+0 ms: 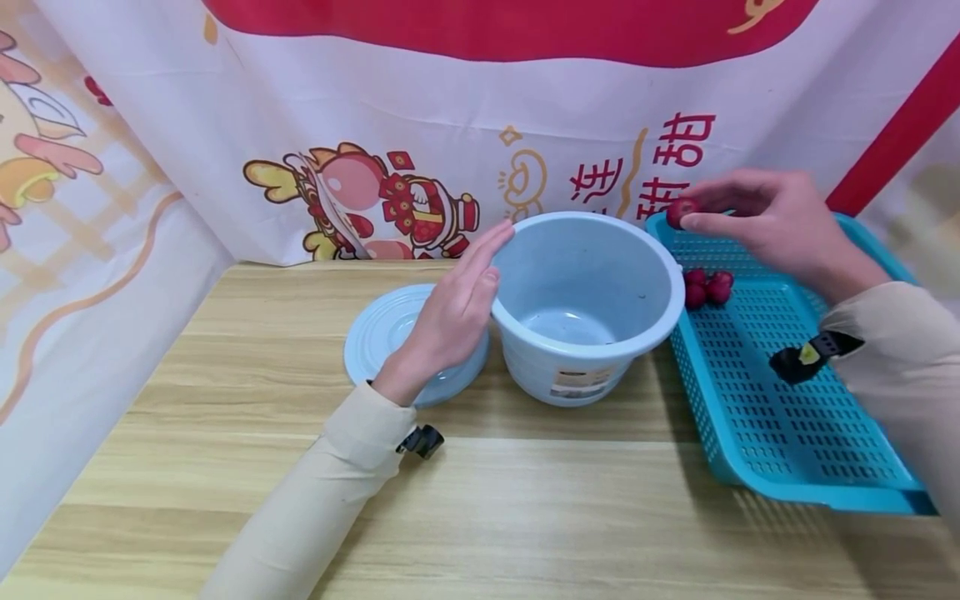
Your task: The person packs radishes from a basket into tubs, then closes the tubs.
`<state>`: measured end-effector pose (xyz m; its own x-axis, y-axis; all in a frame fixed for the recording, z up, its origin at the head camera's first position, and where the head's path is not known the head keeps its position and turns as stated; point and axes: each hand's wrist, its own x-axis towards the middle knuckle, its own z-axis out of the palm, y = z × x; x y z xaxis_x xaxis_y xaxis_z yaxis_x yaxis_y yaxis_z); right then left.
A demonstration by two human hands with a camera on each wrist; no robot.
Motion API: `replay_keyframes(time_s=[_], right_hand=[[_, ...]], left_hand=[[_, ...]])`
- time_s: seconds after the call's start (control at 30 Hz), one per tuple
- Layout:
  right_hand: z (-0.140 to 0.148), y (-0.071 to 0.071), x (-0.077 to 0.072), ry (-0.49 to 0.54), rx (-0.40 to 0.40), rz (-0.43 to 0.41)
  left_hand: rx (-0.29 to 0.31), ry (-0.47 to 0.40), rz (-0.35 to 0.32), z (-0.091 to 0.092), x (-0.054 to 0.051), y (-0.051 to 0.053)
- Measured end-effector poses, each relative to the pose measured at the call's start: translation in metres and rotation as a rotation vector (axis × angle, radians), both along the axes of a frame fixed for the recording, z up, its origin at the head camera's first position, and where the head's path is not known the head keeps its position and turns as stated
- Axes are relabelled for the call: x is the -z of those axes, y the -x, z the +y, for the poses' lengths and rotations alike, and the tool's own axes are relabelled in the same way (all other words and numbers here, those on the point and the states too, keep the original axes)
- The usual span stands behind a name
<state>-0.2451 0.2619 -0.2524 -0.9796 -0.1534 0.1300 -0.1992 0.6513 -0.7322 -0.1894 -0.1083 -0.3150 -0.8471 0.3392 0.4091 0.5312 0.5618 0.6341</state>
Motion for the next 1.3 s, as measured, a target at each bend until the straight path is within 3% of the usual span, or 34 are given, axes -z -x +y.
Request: replay_keyframes(time_s=[0.4,0.77,1.3], right_hand=[[-0.040,-0.014,-0.009,0.029,-0.148,0.154],[-0.066,-0.015,-0.011,-0.045,-0.271,0.197],[-0.073,-0.012,-0.004,-0.111,-0.296,0.107]], left_hand=[[0.002,0.001,0.008,0.001,-0.001,0.000],[0.004,0.002,0.005,0.001,-0.001,0.000],[-0.001,0.009,-0.003,0.000,0.000,-0.001]])
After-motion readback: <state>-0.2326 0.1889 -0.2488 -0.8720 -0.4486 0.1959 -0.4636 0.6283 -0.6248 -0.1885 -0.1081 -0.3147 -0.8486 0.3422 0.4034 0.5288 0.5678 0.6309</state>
